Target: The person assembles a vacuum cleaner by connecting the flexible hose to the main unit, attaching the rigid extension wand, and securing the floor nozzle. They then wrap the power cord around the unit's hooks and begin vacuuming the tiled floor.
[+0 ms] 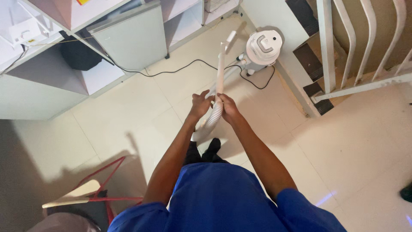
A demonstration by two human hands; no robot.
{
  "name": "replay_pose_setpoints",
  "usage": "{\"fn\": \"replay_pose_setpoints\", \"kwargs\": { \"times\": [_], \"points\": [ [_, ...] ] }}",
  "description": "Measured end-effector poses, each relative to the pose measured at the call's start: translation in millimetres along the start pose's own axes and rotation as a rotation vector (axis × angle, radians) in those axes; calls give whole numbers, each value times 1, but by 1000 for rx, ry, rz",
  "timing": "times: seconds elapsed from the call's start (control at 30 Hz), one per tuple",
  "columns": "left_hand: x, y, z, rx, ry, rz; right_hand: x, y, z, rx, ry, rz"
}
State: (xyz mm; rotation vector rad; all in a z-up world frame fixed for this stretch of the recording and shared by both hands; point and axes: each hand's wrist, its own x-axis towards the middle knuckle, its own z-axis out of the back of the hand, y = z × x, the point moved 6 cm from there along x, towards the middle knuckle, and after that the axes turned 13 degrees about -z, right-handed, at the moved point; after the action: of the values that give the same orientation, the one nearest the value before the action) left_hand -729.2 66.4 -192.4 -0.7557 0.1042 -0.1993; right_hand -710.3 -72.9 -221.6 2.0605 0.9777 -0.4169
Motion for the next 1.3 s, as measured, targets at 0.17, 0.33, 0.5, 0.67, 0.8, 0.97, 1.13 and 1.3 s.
{"fn": "replay_pose_setpoints", "kwargs": {
  "times": [0.17,0.33,0.5,0.67,0.8,0.97,1.13,1.3],
  "points": [
    [3,-6,8,-843,-143,270,-28,12,-30,-129,-12,12],
    [7,-28,28,-1057,-183,350,-65,13,-71,-138,83,-21],
    [19,-9,12,-1277,-333,343,-89,6,-87,32,118,-130],
    [15,29,-20,-1202,-421,479,-116,-12,-96,-104,73,-263],
    [2,55,-52,-1335,-468,458,-123,-21,-103,-143,66,-280],
    [2,88,-85,-1532,-460,442,-133,-28,-109,-239,33,-274],
    [-9,92,-79,-1510,-339,490,-119,-40,-96,-432,-42,-339],
    [-7,91,-62,-1221,-135,470,-100,-32,-79,-928,-128,-178]
  ]
}}
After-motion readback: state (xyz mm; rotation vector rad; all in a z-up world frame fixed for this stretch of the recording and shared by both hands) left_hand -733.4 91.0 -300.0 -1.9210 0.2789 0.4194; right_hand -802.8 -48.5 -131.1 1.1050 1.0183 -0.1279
